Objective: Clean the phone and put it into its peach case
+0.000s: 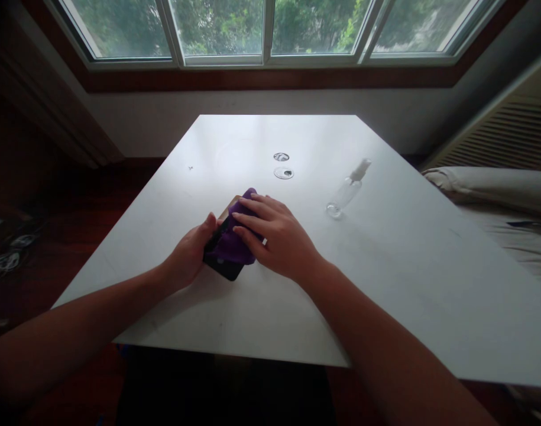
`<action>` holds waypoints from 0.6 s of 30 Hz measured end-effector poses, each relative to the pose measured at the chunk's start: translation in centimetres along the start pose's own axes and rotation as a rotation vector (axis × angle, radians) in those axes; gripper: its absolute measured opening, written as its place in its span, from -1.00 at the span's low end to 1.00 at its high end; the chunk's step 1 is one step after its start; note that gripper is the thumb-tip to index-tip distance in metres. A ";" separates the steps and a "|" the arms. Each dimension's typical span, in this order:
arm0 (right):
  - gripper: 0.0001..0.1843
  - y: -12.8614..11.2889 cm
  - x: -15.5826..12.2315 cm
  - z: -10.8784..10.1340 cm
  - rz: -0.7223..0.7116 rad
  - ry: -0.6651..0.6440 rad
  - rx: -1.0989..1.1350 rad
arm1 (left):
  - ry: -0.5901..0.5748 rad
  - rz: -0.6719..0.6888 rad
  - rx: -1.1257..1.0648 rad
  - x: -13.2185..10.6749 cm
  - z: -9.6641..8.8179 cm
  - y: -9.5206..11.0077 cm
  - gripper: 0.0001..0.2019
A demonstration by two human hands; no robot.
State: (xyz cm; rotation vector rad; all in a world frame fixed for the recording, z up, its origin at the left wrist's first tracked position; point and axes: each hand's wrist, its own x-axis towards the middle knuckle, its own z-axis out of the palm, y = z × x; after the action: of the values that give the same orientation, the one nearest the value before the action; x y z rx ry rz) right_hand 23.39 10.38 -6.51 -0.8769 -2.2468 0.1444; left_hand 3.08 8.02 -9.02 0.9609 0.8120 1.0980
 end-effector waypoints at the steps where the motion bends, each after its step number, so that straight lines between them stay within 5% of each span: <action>1: -0.61 -0.1 -0.1 0.2 -0.006 -0.051 -0.017 | 0.018 0.001 0.009 0.0 -0.1 0.0 -0.36; 10: -0.25 -3.7 -0.5 1.5 -0.085 -0.283 -0.135 | 0.130 0.050 0.022 -0.1 -0.1 0.1 -0.41; 18: -0.32 -2.7 -0.4 0.9 -0.068 -0.157 -0.066 | 0.110 0.105 -0.030 -0.1 0.0 0.4 -0.43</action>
State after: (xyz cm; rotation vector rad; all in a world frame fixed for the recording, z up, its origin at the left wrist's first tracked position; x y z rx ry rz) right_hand 21.49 8.25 -6.51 -0.8489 -2.4364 0.1114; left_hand 2.95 8.03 -8.60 0.9325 0.8393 1.2594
